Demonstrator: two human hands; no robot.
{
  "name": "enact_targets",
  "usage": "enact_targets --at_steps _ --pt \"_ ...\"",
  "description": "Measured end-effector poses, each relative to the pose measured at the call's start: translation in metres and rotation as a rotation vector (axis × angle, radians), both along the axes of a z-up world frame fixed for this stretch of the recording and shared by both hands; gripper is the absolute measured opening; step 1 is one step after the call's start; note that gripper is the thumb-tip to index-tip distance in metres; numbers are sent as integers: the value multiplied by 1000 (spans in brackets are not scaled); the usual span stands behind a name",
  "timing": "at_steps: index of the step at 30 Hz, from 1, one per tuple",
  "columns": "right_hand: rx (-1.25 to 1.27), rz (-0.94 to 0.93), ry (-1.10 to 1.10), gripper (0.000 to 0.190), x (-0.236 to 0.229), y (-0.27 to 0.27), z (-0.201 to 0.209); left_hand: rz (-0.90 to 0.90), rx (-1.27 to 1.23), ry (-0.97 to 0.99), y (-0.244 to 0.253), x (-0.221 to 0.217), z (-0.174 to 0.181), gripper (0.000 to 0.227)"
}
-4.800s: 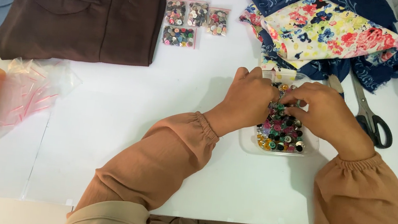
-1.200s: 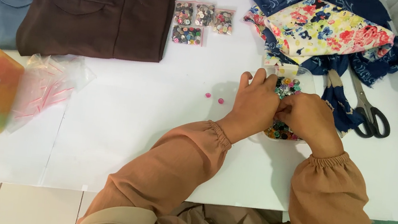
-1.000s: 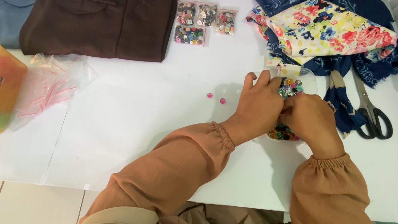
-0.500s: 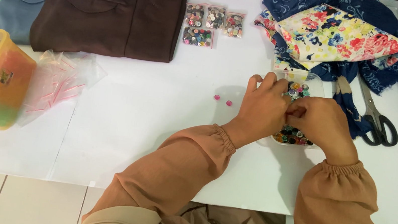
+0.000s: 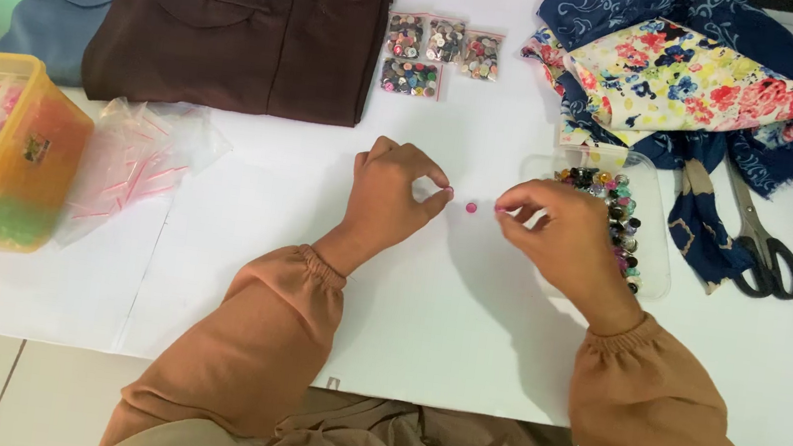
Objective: Sorting small colorful buttons and placing them into plastic bags
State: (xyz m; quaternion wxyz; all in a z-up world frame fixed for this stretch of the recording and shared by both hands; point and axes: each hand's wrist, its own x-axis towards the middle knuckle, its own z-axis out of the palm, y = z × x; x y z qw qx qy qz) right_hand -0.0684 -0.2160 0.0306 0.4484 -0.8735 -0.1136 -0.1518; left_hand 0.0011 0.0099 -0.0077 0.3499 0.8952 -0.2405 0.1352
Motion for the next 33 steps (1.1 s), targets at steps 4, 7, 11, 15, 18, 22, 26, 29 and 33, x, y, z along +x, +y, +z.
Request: enact_targets --at_steps 4,7,11,15,18,22,26,29,33 --pt "-249 0 -84 15 18 15 -46 0 6 65 6 1 -8 11" --pt "-391 -39 -74 12 25 20 -60 -48 -23 150 2 -1 -7 10" --pt "-369 -31 -104 14 34 22 -68 -61 -25 166 -1 -2 -6 11" --pt "-373 -5 -107 19 39 24 -73 -58 -39 154 -7 -5 -11 17" --pt "-341 -16 -69 24 30 26 -62 -57 -60 178 -8 -7 -14 24" --pt "-210 -36 -134 27 17 14 -26 -41 -140 136 -5 -10 -4 27" --pt "-132 -110 -161 23 12 -35 2 -42 -218 1 -8 -5 -2 30" --pt "-214 -199 -112 15 4 -71 13 -88 -229 -63 -22 -6 -7 30" --pt "-321 -354 60 15 3 -111 2 -197 -196 -158 -53 -9 -12 23"
